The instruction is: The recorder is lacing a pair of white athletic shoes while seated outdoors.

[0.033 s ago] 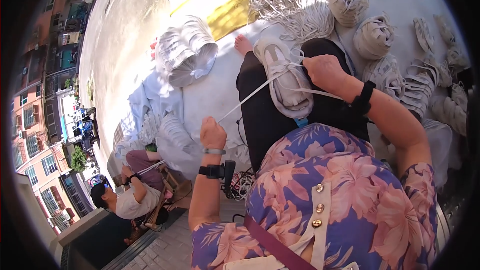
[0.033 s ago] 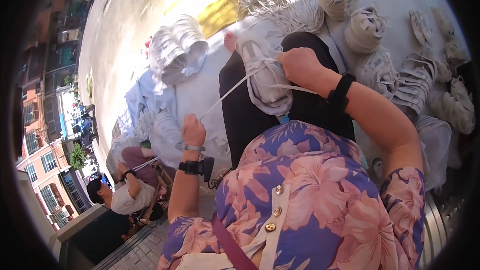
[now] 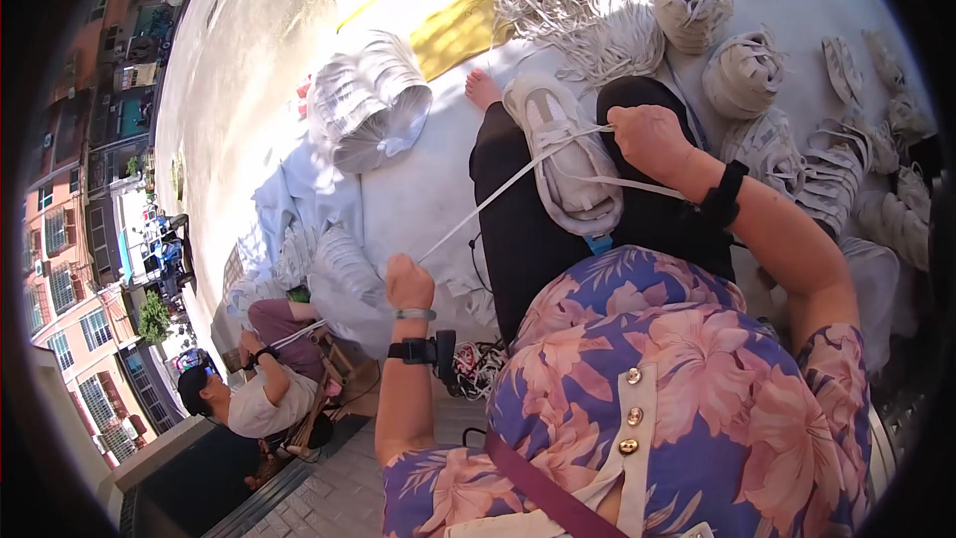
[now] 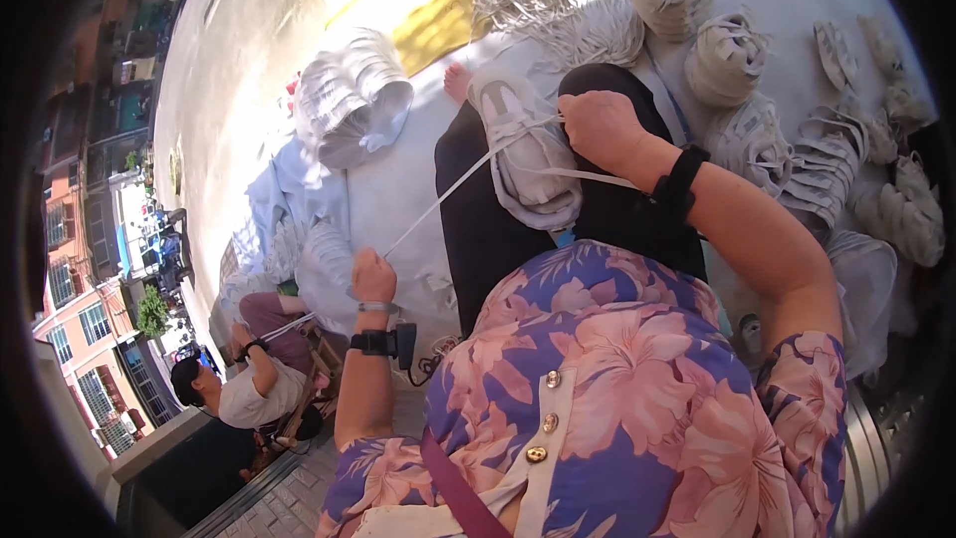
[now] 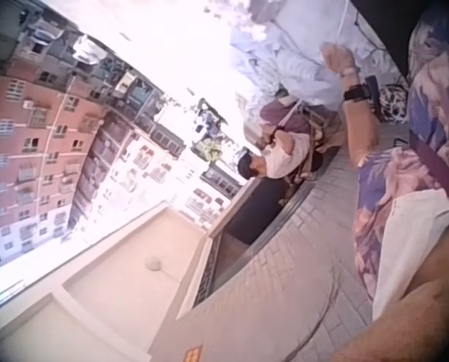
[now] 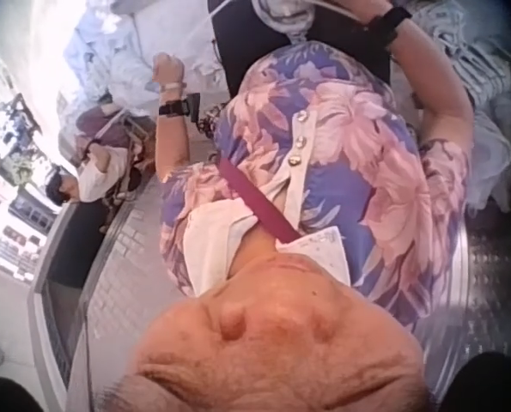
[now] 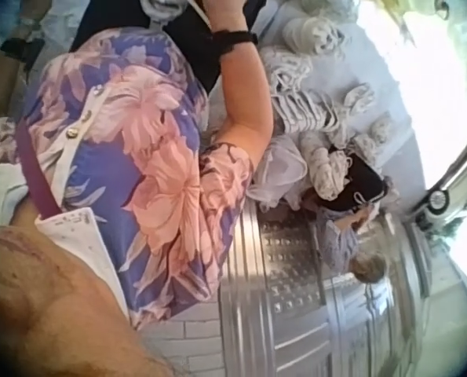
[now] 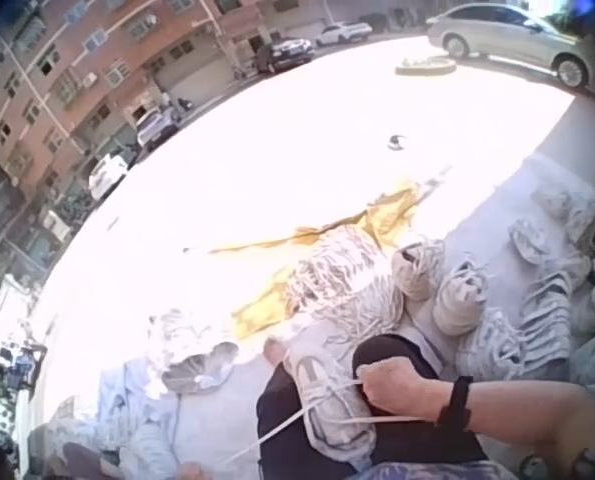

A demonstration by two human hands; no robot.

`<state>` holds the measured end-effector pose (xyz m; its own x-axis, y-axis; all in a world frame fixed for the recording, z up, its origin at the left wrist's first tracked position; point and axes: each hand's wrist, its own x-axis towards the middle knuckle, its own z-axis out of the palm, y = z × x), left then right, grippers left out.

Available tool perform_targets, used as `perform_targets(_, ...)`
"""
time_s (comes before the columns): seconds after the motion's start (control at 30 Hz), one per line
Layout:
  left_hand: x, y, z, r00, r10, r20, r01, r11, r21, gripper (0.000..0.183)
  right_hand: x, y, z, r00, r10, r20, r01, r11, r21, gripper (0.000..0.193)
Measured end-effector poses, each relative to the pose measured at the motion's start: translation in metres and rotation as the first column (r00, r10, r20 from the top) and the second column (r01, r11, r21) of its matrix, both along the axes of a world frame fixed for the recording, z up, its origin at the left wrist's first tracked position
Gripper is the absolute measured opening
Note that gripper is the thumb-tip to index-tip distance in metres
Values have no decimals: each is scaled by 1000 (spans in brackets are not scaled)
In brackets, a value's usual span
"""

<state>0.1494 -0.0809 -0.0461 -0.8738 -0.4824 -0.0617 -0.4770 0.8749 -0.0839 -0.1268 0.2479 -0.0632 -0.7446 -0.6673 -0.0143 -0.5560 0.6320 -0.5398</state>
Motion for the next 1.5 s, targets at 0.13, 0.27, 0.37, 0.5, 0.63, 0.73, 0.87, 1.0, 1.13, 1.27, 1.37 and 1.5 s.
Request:
perform_targets(0.13, 68, -25, 20, 833, 415, 366, -416, 906, -80, 19, -9, 0, -15, 883, -245, 401, 363, 897, -253, 9)
perform_targets(0.27, 117, -60, -26, 743, 260, 616, -217, 965, -146, 24, 9, -39, -9, 814, -95, 573, 431, 760, -487, 14)
perform_targets(0.37, 14, 1, -17, 898, 165, 408, -168, 985, -28, 25, 2, -34, -11, 735, -157, 659, 543, 719, -434, 13)
perform_targets(0.5, -82, 61, -19, 921, -191, -338, 290, 917, 274, 20, -3, -31, -7, 612, -219, 760, 695, 608, -384, 14)
perform_targets(0.63, -138, 111, -16, 827, -343, -445, 473, 853, 222, 14, -2, -26, -14, 591, -241, 769, 713, 603, -359, 14)
perform_targets(0.73, -146, 113, -18, 810, -434, -395, 534, 825, 188, 7, -2, -25, -16, 606, -249, 756, 702, 614, -360, 13)
perform_targets(0.87, -129, 103, 4, 791, -450, -415, 562, 802, 200, 7, 0, -33, -19, 718, -295, 631, 610, 703, -365, 12)
perform_targets(1.0, -78, 71, 44, 893, -398, -209, 440, 871, 218, 5, 7, -35, -40, 850, -323, 416, 473, 815, -334, 17)
perform_targets(1.13, -15, 51, 60, 912, -377, -159, 405, 887, 221, 3, 27, -44, -16, 980, -147, 130, 174, 957, -232, 14)
perform_targets(1.27, 28, 45, 54, 954, -281, -108, 300, 921, 247, 4, 24, -40, -11, 980, -81, 182, 116, 974, -195, 17)
perform_targets(1.37, 49, 35, 44, 978, -176, -116, 206, 914, 349, 5, 23, -32, -10, 981, 21, 195, 19, 979, -203, 22)
perform_targets(1.5, 42, 36, 58, 976, -98, -195, 189, 826, 531, 11, 34, -14, 12, 957, 52, 286, 22, 968, -250, 27)
